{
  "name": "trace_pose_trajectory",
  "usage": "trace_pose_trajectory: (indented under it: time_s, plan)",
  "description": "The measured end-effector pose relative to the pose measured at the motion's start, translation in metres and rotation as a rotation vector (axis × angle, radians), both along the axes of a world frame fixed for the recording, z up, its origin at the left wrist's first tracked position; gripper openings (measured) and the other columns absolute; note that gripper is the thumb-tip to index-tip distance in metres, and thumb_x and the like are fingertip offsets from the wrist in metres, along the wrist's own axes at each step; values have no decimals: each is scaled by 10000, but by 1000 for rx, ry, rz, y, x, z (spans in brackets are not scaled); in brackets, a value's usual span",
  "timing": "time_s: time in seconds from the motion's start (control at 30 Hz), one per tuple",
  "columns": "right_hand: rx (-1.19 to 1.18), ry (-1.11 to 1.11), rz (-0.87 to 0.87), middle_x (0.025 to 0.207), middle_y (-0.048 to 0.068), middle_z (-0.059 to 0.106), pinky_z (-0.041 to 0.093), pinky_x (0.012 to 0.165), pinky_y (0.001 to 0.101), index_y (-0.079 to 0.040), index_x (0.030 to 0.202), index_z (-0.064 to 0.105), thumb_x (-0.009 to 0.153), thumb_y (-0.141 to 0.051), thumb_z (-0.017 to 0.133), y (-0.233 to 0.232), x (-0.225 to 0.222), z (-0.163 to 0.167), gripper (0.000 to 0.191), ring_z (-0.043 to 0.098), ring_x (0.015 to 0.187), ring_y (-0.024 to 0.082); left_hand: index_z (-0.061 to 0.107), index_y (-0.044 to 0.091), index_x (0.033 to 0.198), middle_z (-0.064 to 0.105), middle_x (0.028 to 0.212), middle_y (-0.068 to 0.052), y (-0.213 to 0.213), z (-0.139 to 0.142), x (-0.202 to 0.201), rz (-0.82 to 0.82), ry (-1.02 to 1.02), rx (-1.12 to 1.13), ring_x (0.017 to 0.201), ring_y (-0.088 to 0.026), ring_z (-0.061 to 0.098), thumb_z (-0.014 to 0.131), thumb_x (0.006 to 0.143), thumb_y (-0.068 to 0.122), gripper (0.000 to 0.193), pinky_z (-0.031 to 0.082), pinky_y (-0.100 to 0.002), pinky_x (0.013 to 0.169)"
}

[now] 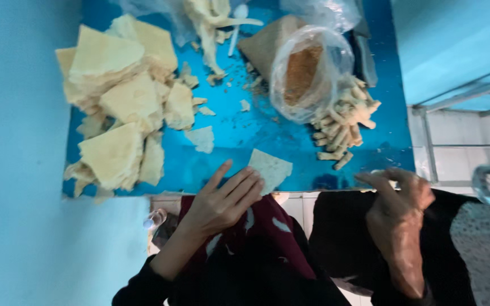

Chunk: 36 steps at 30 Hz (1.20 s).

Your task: The person sits at a blue table and folds triangular dough sheets, rolling them by hand into cylindrical pieces and adding them to a pile of finished rolls. They occasionally reach into a container of brown powder and handle dough scraps while continuing to shape the rolls.

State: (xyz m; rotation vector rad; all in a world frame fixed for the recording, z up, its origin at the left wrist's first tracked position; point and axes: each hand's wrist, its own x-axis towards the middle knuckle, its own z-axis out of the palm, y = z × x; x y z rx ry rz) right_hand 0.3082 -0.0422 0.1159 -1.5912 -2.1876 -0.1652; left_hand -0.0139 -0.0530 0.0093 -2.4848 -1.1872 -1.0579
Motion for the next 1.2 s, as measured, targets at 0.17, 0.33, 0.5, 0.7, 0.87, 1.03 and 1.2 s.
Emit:
trace_pose_trajectory:
  time_s: [0.17, 0.33, 0.5, 0.7, 0.87, 1.03, 1.2]
  plan:
    - [-104, -37, 363, 1138, 87, 608, 383, 963, 469, -266, 1247, 735, 676, 168, 570, 40, -63, -7, 736, 534, 1090, 334, 718, 96, 1244, 684, 1308, -92, -1, -4, 0, -40, -1, -34, 1315, -265, 607, 656, 951, 172, 310, 381, -532, 1199]
    - [-154, -142, 488, 1180, 105, 586, 393, 920, 454, -314, 1316, 702, 667, 180, 581, 61, -99, -12, 825, 516, 1074, 350, 708, 67, 1250, 680, 1306, -93, 1, -5, 2, -64, -62, -61, 1331, -264, 604, 648, 983, 162, 290, 377, -542, 1215]
    - [-222, 38, 585, 1241, 113, 606, 417, 1020, 453, -198, 1410, 606, 815, 103, 634, 64, -102, -7, 668, 554, 1176, 318, 718, 82, 1201, 727, 1191, -77, 3, 2, 6, -17, -171, -47, 1237, -233, 664, 690, 962, 156, 252, 397, -555, 1188]
    - [-582, 506, 513, 1124, 91, 699, 495, 960, 360, -61, 1567, 315, 880, -46, 733, 58, -102, -23, 804, 659, 1059, 216, 712, 100, 1108, 753, 994, -58, 10, 23, 29, 71, -624, -267, 921, -215, 745, 782, 965, 178, 177, 579, -401, 887]
    - [-971, 1045, 290, 924, 71, 674, 508, 779, 276, -50, 1589, 294, 894, 6, 676, 68, -90, -32, 795, 647, 862, 121, 746, 51, 1134, 783, 976, -69, 16, 35, 34, 65, -1135, -638, 815, -95, 731, 731, 977, 109, 168, 589, -260, 708]
    - [-1031, 1073, 226, 901, 72, 680, 477, 722, 255, -16, 1565, 325, 912, 10, 634, 70, -78, -32, 723, 632, 819, 116, 736, 12, 1201, 759, 940, -8, 13, 36, 28, -77, -1372, -973, 798, -20, 658, 686, 983, 103, 241, 534, -194, 684]
    - [-1046, 1075, 268, 900, 81, 664, 484, 763, 266, -3, 1576, 351, 917, 17, 657, 67, -79, -28, 727, 635, 844, 130, 704, -3, 1228, 745, 975, -31, 12, 42, 30, -162, -1445, -962, 858, -54, 689, 697, 961, 78, 279, 557, -221, 748]
